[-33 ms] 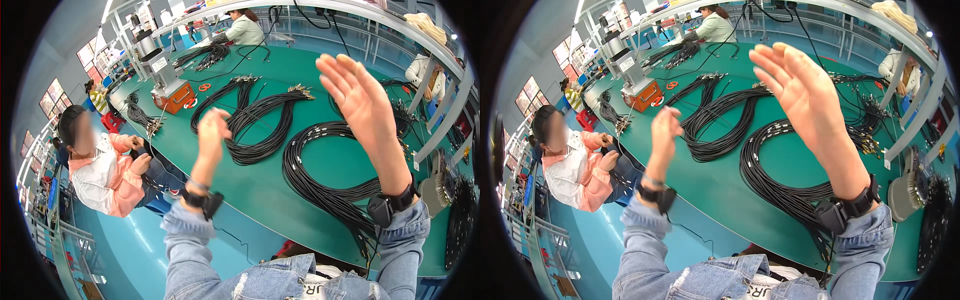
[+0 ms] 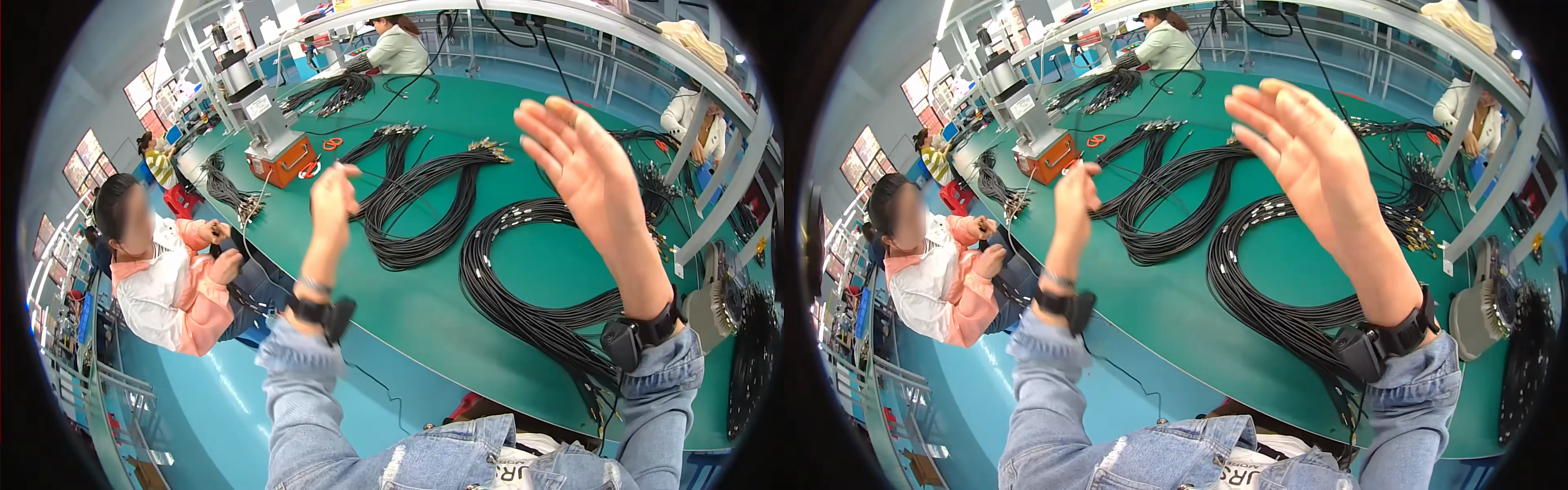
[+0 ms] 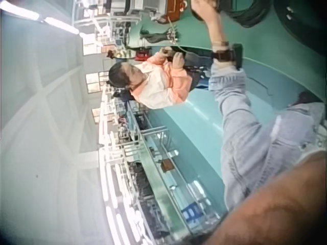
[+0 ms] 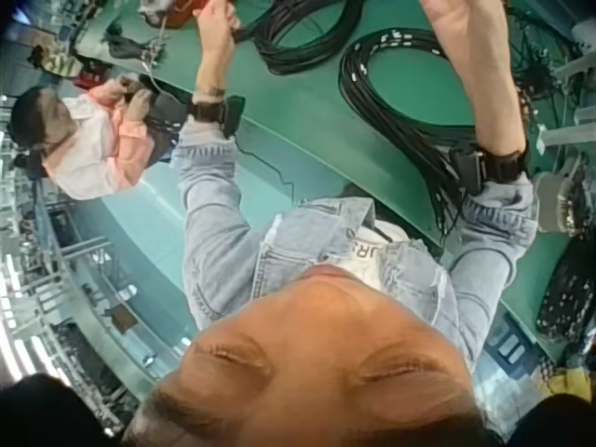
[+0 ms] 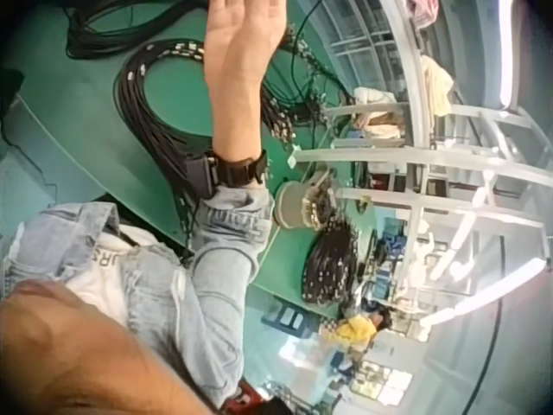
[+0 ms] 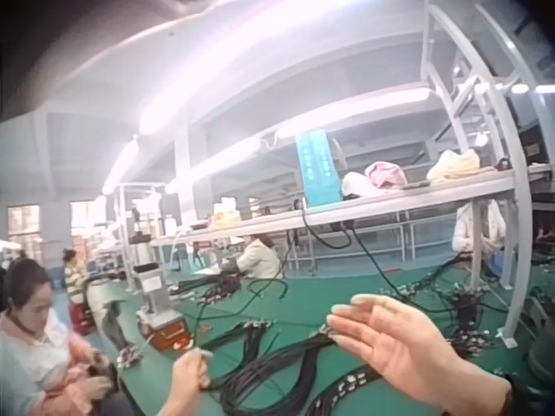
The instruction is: Organizing and assembling electrical wire harnesses and connectors on a production workbench.
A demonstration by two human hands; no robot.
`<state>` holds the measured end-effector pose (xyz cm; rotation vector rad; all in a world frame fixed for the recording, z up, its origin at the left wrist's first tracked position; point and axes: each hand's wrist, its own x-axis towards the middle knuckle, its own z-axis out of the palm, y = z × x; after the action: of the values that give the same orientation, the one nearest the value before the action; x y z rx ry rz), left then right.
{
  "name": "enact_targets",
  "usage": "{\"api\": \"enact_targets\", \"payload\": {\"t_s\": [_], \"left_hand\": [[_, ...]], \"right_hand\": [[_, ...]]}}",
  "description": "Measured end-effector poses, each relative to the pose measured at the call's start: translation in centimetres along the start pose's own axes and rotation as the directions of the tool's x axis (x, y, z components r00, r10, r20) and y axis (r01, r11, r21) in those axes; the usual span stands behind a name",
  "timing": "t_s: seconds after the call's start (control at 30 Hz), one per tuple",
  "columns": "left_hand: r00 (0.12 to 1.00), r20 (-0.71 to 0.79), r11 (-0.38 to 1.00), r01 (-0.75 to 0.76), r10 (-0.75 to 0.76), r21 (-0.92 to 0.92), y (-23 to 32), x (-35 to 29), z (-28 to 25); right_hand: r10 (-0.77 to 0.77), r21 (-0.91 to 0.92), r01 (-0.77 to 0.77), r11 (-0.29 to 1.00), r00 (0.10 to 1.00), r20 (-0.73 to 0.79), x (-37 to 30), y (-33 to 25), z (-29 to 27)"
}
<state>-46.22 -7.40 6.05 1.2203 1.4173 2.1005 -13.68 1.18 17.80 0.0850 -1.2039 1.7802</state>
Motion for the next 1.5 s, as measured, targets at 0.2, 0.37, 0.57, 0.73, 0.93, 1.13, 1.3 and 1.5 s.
{"api": "enact_targets", "payload": {"t_s": [0.2,0.37,0.57,0.73,0.93,1.13,1.3,1.5], "left_hand": [[0.934,-0.249,0.840,0.344,-0.258,0.420,-5.2,15.8,-11.6],[0.956,-0.292,0.106,0.292,-0.021,0.950,-9.5,15.1,-11.9],[0.963,-0.070,0.142,0.034,0.259,0.989,-10.0,14.1,-10.0],[0.948,-0.135,-0.113,0.174,0.290,0.978,-10.6,14.8,-9.8],[0.966,0.254,0.149,-0.244,-0.051,0.958,-10.1,12.0,-6.8],[0.766,0.635,0.302,-0.584,-0.101,0.753,-6.5,0.6,-5.5],[0.770,0.568,0.091,-0.569,-0.291,0.817,-6.5,0.4,-6.9],[0.695,0.628,-0.210,-0.711,-0.349,0.671,-10.4,5.9,-9.4]], "right_hand": [[0.316,-0.373,-0.288,0.882,0.949,0.014,-5.0,-1.5,-4.4],[0.457,-0.594,-0.489,0.639,0.862,-0.218,-10.8,-4.5,-8.5],[0.331,-0.457,-0.549,0.700,0.816,-0.473,-16.9,-7.9,-11.2],[0.263,-0.395,-0.532,0.749,0.786,-0.560,-19.8,-9.6,-11.5],[0.220,-0.417,-0.515,0.749,0.787,-0.576,-22.5,-10.6,-10.7],[0.219,-0.430,-0.518,0.740,0.789,-0.574,-23.9,-11.5,-10.2],[0.242,-0.454,-0.562,0.692,0.772,-0.588,-25.5,-12.9,-11.2],[0.210,-0.379,-0.535,0.755,0.745,-0.633,-29.3,-14.4,-12.9]]}}
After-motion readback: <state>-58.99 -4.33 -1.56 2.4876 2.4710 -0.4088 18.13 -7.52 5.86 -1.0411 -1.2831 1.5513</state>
